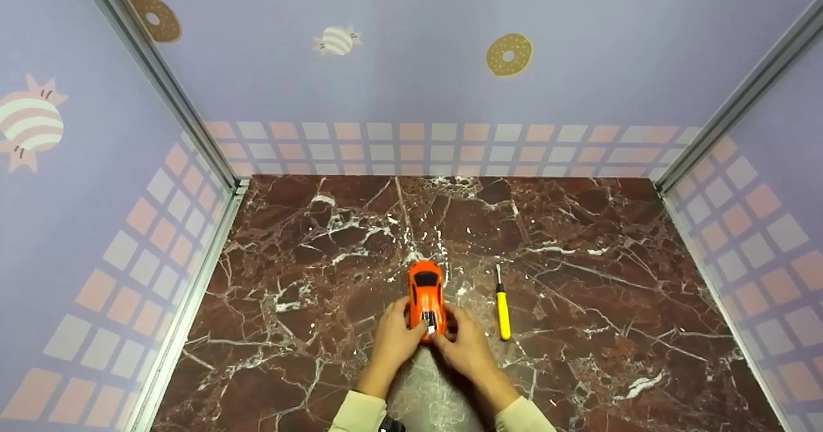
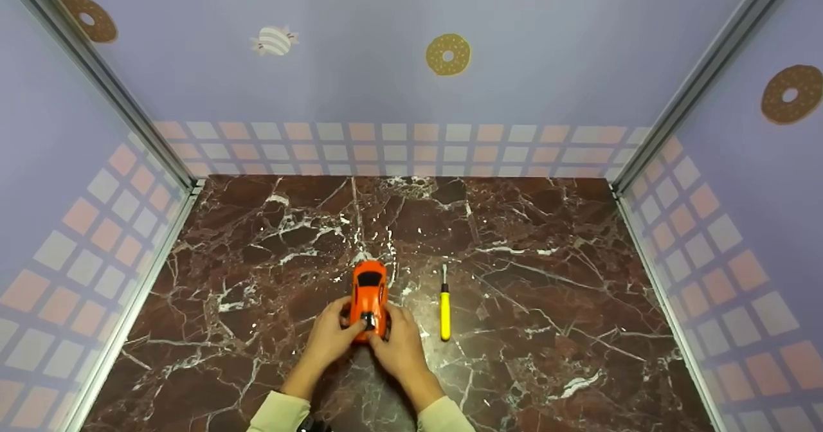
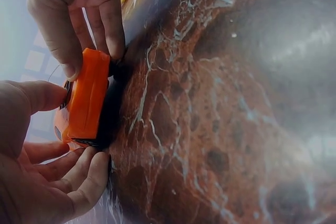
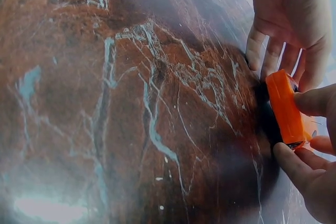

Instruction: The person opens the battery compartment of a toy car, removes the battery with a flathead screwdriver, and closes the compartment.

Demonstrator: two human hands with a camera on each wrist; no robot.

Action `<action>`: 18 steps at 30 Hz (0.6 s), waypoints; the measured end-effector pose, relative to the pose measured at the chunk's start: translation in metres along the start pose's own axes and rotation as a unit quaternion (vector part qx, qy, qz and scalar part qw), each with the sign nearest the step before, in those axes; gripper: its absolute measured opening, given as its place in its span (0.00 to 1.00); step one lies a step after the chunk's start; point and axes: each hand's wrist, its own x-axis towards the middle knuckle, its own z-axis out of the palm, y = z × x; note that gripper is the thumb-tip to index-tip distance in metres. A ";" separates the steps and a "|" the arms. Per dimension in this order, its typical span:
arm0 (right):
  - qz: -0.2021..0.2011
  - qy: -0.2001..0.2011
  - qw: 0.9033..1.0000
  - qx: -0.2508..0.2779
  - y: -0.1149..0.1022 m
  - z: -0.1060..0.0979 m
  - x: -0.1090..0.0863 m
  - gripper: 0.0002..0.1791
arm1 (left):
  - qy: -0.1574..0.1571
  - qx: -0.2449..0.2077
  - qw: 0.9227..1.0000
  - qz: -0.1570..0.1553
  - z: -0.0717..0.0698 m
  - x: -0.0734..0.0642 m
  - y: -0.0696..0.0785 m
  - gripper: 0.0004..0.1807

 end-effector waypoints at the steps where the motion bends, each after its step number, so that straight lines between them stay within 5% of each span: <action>1: 0.001 0.002 1.000 0.000 -0.001 0.000 0.000 0.34 | 0.001 -0.002 1.000 0.000 0.000 0.000 0.000 0.33; 18: -0.020 0.027 0.999 -0.019 -0.004 0.004 -0.002 0.33 | 0.010 -0.048 0.999 -0.025 0.000 0.003 0.003 0.31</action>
